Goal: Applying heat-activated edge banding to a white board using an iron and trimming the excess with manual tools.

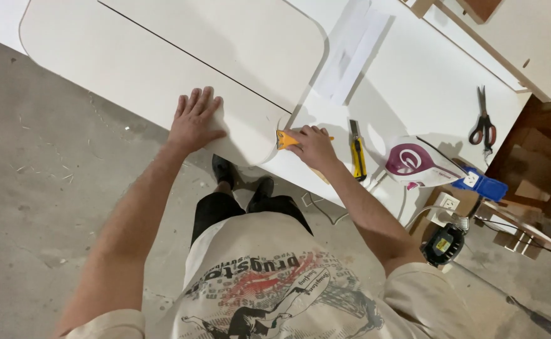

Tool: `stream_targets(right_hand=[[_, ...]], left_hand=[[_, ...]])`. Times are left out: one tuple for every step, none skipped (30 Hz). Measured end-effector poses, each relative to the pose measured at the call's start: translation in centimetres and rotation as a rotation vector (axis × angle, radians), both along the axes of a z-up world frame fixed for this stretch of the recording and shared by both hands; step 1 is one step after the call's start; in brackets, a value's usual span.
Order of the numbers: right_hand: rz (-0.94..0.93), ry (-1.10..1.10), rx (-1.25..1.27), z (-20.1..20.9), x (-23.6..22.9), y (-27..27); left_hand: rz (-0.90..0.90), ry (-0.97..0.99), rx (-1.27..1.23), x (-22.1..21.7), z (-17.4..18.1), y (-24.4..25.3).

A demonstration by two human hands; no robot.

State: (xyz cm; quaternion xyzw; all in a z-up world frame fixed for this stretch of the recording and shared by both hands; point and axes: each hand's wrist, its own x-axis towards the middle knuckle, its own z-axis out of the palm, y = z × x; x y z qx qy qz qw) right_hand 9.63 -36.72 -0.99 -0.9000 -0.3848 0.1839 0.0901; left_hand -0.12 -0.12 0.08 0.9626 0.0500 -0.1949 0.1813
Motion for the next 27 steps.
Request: stream_targets(right_hand=[[-0.002,0.003,-0.001,-0.1,-0.2,0.3],[-0.018,0.024,0.02,-0.1,-0.3,0.5],[-0.035,0.041,0.042,-0.1,-0.2,0.9],[-0.038,0.04,0.041,0.1,-0.3,0.6],[-0.035,0.029,0.02,0.3,-0.5,0.6],[-0.032,0.019,0.0,0.5,-0.6,0.5],[-0.028,0.017,0.001,0.7,-0.8,0.4],[-0.032,0.027,0.0,0.9,-1.0,0.3],[-0.037,0.043,-0.006,1.1,-1.5,0.1],[-0.035,0.046,-0.008,1.0,-1.6,0.4],[-0.035,0.039,-0.008,0.9,-1.8,0.8],[-0.034,0.031,-0.007,0.7,-1.9,1.1],[-0.035,0.033,-0.008,0.9,-2.1,1.1],[-0.032,0.044,0.005,1.1,-2.2,1.1],[-0.03,0.052,0.018,1.3,-2.1,1.1],[-0.031,0.051,0.018,1.1,-2.3,0.8],[-0.02,0.038,0.015,1.0,-2.6,0.6],[-0.01,0.025,0.013,0.8,-2.9,0.3],[-0.008,0.026,0.012,0.8,-3.1,0.7],[-0.015,0.023,0.029,0.7,-3.2,1.0],[-0.022,0.019,0.048,0.6,-3.3,1.3],[-0.022,0.02,0.047,0.8,-3.4,1.3],[-0.022,0.02,0.053,0.9,-3.4,1.3],[-0.022,0.02,0.06,1.0,-3.5,1.2],[-0.019,0.018,0.061,0.9,-3.7,0.9],[-0.017,0.018,0.058,0.7,-4.0,0.6],[-0.014,0.022,0.053,0.6,-4.3,0.2]], left_hand=[[-0.002,0.003,-0.001,-0.1,0.0,-0.1],[-0.001,-0.011,0.01,-0.3,0.1,-0.1],[0.0,-0.028,0.022,-0.1,0.2,-0.1],[-0.003,-0.029,0.021,0.1,0.1,-0.2],[-0.002,-0.026,0.016,0.0,0.0,-0.1],[-0.001,-0.022,0.01,-0.1,-0.1,0.0],[0.003,-0.024,0.012,0.1,0.2,0.1],[-0.007,0.001,0.002,0.2,0.4,0.2],[-0.019,0.032,-0.012,0.2,0.5,0.1],[-0.017,0.035,-0.014,0.1,0.3,0.0],[-0.009,0.02,0.005,0.1,0.0,0.0],[-0.001,0.005,0.024,0.1,-0.2,0.0],[-0.001,0.006,0.023,0.0,0.0,0.0],[0.0,0.012,0.023,-0.1,0.3,0.0],[0.001,0.016,0.022,0.1,0.5,0.0],[0.0,0.014,0.022,0.3,0.5,-0.1],[-0.002,0.014,0.019,0.1,0.4,-0.1],[-0.003,0.014,0.015,0.0,0.4,-0.1],[-0.001,0.016,0.014,-0.1,0.4,0.0],[-0.003,0.004,0.017,-0.1,0.4,0.0],[-0.006,-0.009,0.02,-0.1,0.3,0.0],[-0.005,-0.008,0.02,-0.2,0.2,0.0],[-0.006,-0.009,0.022,-0.1,0.2,0.0],[-0.007,-0.011,0.024,-0.1,0.1,0.0],[-0.005,-0.013,0.026,-0.1,0.1,-0.1],[-0.009,-0.017,0.026,-0.1,0.0,-0.1],[-0.012,-0.018,0.024,-0.2,-0.1,-0.1]])
